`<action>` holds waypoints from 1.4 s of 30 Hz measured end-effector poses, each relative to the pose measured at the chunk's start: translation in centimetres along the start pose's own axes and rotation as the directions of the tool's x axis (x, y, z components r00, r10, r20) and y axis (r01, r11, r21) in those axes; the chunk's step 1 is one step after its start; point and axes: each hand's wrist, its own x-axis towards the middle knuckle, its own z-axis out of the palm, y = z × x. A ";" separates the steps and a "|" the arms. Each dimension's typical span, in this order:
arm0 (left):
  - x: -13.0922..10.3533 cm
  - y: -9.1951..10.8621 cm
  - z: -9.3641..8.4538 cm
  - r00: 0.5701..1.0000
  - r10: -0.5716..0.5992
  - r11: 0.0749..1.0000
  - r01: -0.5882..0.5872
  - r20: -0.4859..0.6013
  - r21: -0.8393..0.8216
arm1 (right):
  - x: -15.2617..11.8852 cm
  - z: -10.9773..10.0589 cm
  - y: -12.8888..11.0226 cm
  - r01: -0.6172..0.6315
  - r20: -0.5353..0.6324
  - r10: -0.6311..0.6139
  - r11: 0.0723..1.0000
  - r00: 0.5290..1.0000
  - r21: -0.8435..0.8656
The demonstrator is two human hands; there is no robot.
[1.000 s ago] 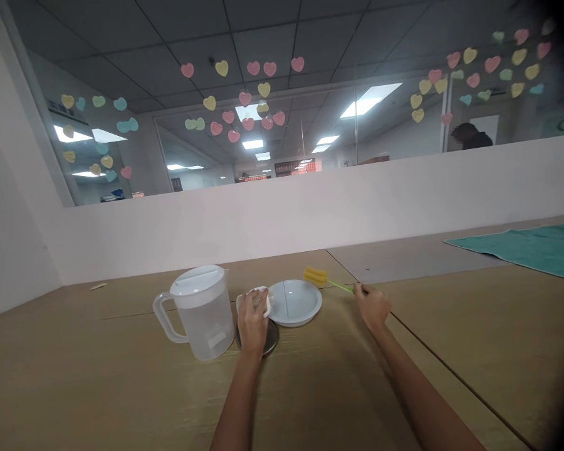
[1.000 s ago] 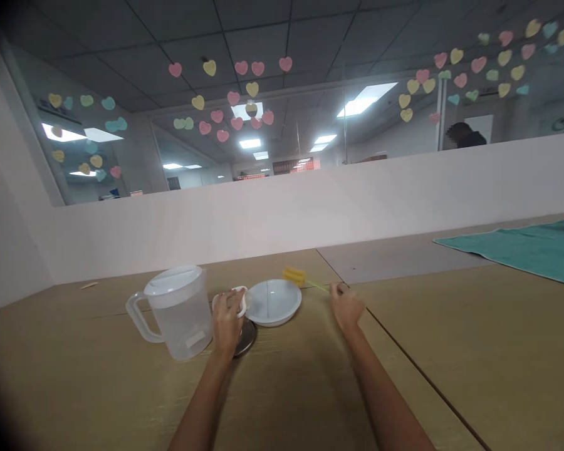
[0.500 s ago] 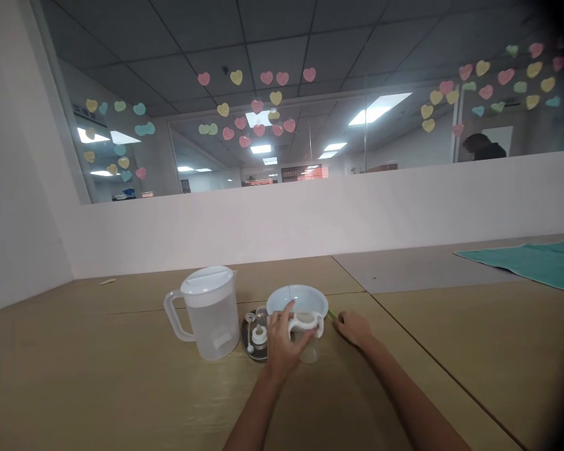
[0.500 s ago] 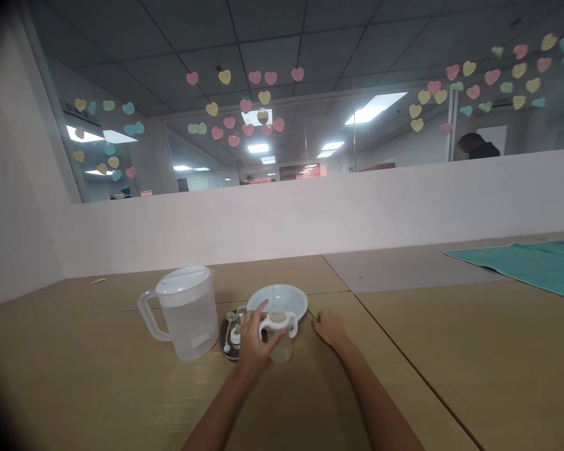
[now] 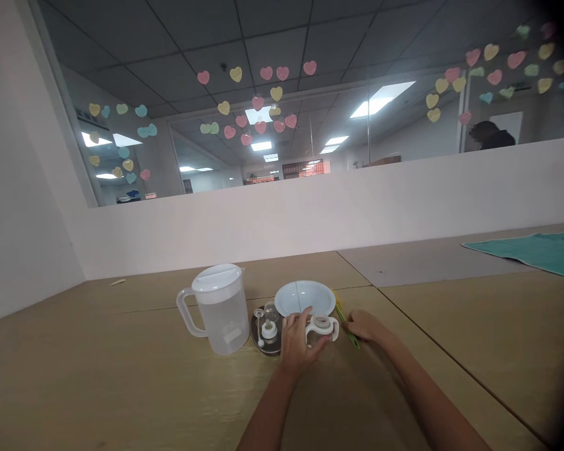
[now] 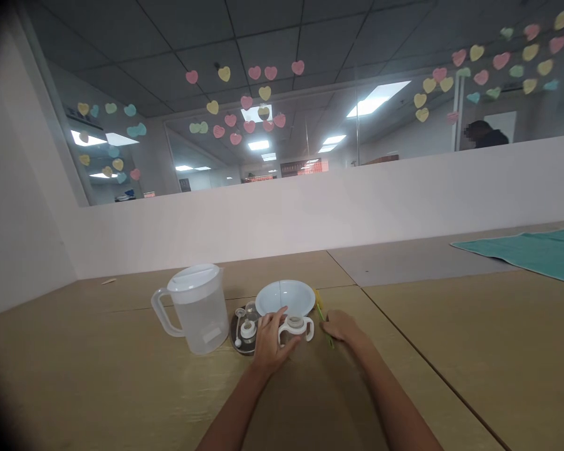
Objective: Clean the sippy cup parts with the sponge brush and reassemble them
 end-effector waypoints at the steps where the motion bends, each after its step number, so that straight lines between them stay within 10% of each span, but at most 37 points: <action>1: 0.0 -0.4 -0.2 1.000 0.016 1.000 -0.016 -0.014 0.002 | -0.5 -0.3 0.1 0.000 -0.012 0.000 1.000 1.000 0.001; 4: 0.2 -2.6 -0.8 0.976 -0.065 0.995 0.078 -0.208 0.055 | -2.4 -1.3 0.0 0.016 -0.145 -0.013 1.000 0.989 0.023; 8: 0.3 -6.2 -1.1 0.829 -0.325 0.893 0.427 -0.455 0.140 | -4.6 -2.7 -1.4 0.121 -0.320 -0.087 0.989 0.943 0.089; 14: -0.2 -7.8 -0.5 0.840 -0.466 0.709 0.543 -0.278 0.450 | -0.8 -4.7 -6.4 0.386 -0.312 -0.311 0.896 0.898 0.218; 17: -0.4 -7.9 -0.1 0.839 -0.478 0.693 0.542 -0.260 0.476 | 3.9 -3.8 -8.2 0.277 -0.044 -0.285 0.866 0.957 0.417; 25: -0.5 -7.3 -0.4 0.816 -0.545 0.613 0.545 -0.193 0.572 | 9.9 1.9 -10.0 0.140 0.163 -0.235 0.883 0.958 0.449; 31: -0.4 -6.8 -0.8 0.802 -0.576 0.599 0.547 -0.159 0.585 | 10.1 1.2 -8.5 0.156 0.068 -0.222 0.840 0.973 0.519; 42: -0.2 -6.8 -0.8 0.802 -0.565 0.573 0.551 -0.195 0.607 | 5.8 -6.8 -9.3 0.323 -0.200 -0.276 0.540 0.940 0.777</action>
